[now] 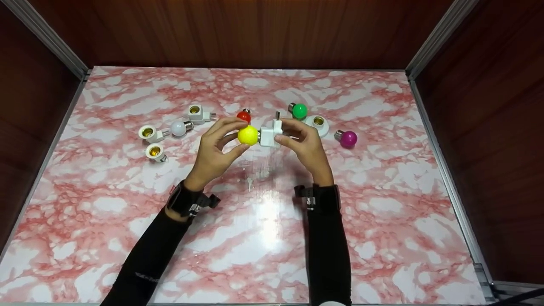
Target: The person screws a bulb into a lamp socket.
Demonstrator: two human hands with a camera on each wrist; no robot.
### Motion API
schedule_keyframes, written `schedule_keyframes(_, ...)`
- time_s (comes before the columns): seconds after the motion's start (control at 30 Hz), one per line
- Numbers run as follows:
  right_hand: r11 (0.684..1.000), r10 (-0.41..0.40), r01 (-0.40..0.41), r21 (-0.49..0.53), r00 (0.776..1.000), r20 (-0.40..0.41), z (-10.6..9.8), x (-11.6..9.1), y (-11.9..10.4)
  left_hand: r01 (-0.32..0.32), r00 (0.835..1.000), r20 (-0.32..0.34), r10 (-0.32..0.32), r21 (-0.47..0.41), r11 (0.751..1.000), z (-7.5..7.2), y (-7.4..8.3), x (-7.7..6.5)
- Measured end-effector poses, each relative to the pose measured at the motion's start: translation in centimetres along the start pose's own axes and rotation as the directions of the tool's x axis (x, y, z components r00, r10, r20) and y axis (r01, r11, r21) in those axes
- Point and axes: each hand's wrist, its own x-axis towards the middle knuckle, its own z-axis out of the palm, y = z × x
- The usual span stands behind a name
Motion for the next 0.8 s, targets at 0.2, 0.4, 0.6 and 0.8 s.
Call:
schedule_keyframes(0.2,0.999,0.033,-0.033,0.016,0.999,0.021,-0.03,0.04,0.07,-0.062,0.998,0.027,0.062,0.014,0.998,-0.07,-0.21,0.06)
schedule_keyframes(0.4,0.997,0.065,-0.067,0.037,0.997,0.039,-0.05,0.06,0.11,-0.095,0.995,0.039,0.094,0.026,0.995,-0.14,-0.15,0.09)
schedule_keyframes(0.6,0.997,0.039,-0.043,0.070,0.998,0.053,-0.03,0.07,0.07,-0.067,0.997,0.035,0.068,-0.040,0.997,-0.18,-0.11,0.02)
schedule_keyframes(0.8,0.990,-0.002,-0.004,0.142,0.999,0.045,0.11,-0.05,-0.08,-0.020,1.000,0.024,0.020,0.009,1.000,-0.19,0.04,0.05)
